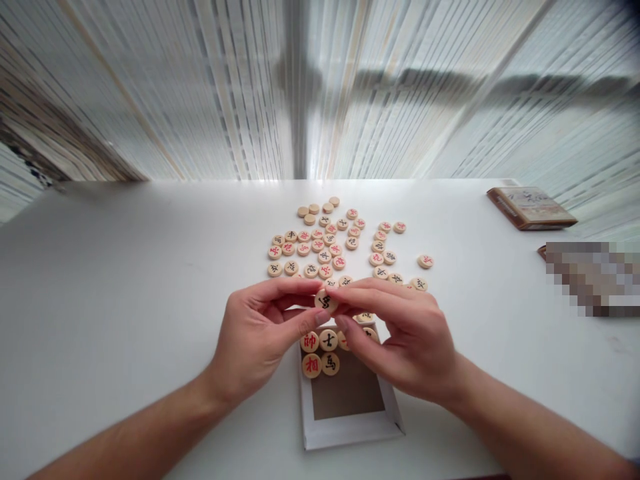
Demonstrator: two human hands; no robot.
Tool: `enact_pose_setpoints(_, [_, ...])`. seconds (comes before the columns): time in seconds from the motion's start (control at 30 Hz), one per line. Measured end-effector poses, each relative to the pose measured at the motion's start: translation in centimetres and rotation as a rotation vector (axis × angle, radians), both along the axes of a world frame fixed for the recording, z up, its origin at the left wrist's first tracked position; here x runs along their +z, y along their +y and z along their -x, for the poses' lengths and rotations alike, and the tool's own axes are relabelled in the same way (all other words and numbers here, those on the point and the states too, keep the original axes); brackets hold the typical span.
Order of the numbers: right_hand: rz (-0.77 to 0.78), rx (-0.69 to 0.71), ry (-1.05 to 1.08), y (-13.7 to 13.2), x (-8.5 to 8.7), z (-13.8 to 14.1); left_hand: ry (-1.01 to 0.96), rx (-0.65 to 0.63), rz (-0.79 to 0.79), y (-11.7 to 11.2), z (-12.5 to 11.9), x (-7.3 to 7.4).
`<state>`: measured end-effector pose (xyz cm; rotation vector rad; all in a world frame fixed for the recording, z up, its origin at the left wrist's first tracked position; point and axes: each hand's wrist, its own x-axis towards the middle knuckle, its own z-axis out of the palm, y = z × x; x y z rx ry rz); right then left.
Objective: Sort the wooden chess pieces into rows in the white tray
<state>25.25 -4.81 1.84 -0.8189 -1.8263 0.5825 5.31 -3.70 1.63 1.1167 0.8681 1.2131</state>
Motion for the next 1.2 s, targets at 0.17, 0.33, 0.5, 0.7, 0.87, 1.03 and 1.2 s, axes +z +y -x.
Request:
enact_pose_setpoints(0.17, [0.433,0.055,0.277,-0.06,0.15,0.18,0.105,0.09,-0.188,-0.59,0.16,-0.14])
enact_pose_setpoints(0.33, [0.666,0.166,0.463,0.12,0.42,0.29,0.168,0.126,-0.309,-0.74,0.47,-0.17])
enact_pose_setpoints(0.5, [0.682,0.158,0.508,0.17,0.48,0.42,0.227,0.112,-0.311,-0.3,0.52,-0.24])
enact_pose_setpoints(0.7, [0.657,0.167,0.525,0.14,0.59,0.46,0.158,0.039,-0.172,-0.16,0.51,-0.5])
enact_pose_setpoints(0.87, [0.595,0.187,0.491,0.23,0.84,0.39,0.162,-0.001,-0.149,-0.34,0.63,-0.8])
enact_pose_setpoints(1.03, [0.6,0.147,0.471,0.26,0.55,0.33,0.354,0.067,-0.363,-0.38,0.69,-0.81])
enact_pose_setpoints(1.2, [0.662,0.126,0.469,0.3,0.36,0.23,0.452,0.074,-0.538,-0.27,0.83,-1.01])
